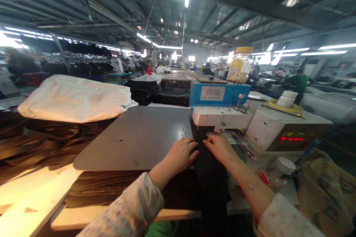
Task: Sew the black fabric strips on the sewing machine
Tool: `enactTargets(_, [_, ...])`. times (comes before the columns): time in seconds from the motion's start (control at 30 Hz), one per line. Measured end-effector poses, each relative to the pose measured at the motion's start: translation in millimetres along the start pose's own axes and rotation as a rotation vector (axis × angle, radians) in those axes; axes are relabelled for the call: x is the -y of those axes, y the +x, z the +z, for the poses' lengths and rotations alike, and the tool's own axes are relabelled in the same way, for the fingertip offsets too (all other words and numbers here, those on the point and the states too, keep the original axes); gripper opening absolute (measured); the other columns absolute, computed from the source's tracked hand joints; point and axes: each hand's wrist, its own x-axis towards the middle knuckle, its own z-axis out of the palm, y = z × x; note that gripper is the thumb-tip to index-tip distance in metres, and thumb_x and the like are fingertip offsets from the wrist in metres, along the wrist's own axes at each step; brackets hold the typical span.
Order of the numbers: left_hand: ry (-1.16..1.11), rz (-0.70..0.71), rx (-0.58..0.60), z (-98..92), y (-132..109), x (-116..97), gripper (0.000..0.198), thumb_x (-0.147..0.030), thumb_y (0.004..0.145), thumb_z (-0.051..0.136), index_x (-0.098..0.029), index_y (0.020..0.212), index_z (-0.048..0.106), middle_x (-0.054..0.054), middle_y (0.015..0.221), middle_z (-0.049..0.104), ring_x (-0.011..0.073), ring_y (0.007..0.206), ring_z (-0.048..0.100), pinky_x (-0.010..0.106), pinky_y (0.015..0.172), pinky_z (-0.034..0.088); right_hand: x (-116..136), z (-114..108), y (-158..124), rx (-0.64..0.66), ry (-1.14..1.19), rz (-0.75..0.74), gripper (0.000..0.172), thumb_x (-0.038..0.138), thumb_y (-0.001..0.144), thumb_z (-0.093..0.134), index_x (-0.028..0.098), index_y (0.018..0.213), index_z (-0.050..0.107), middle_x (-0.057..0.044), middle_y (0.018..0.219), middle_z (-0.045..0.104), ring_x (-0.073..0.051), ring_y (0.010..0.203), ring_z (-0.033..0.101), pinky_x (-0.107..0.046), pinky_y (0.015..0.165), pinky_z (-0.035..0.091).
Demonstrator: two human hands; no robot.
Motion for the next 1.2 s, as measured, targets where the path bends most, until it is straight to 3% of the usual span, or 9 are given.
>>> enactTargets(0.3, [-0.004, 0.005, 0.001, 1.9, 7.7, 1.1, 0.030, -0.029, 0.083, 0.044, -0.017, 0.107, 0.056, 0.007, 0.112, 0.055, 0.0205, 0.102, 0.050, 0.033, 0.090, 0.040, 7.3, 12.1, 17.1, -0.077, -0.174, 0.012, 0.022, 0.032, 0.082, 0.045, 0.018, 0.080, 0.062, -0.006, 0.077, 0.067, -0.016, 0.072, 0.060, -0.024, 0.059, 0.035])
enactTargets(0.9, [0.034, -0.049, -0.008, 3.9, 13.0, -1.1, 0.028, -0.032, 0.082, 0.044, -0.020, 0.104, 0.057, 0.005, 0.108, 0.056, 0.0216, 0.097, 0.050, 0.035, 0.084, 0.042, 16.3, 5.3, 27.5, 0.001, -0.321, -0.107, 0.023, 0.022, 0.083, 0.039, 0.016, 0.083, 0.061, -0.009, 0.081, 0.067, -0.019, 0.074, 0.062, -0.026, 0.061, 0.041])
enactTargets(1.2, [0.063, -0.028, -0.025, 6.6, 18.3, 4.4, 0.028, -0.028, 0.084, 0.041, -0.017, 0.104, 0.058, 0.007, 0.108, 0.056, 0.0209, 0.097, 0.051, 0.033, 0.086, 0.041, 16.7, 5.4, 28.9, -0.021, -0.352, -0.125, 0.023, 0.023, 0.085, 0.038, 0.015, 0.088, 0.059, -0.009, 0.087, 0.065, -0.018, 0.077, 0.061, -0.026, 0.064, 0.040])
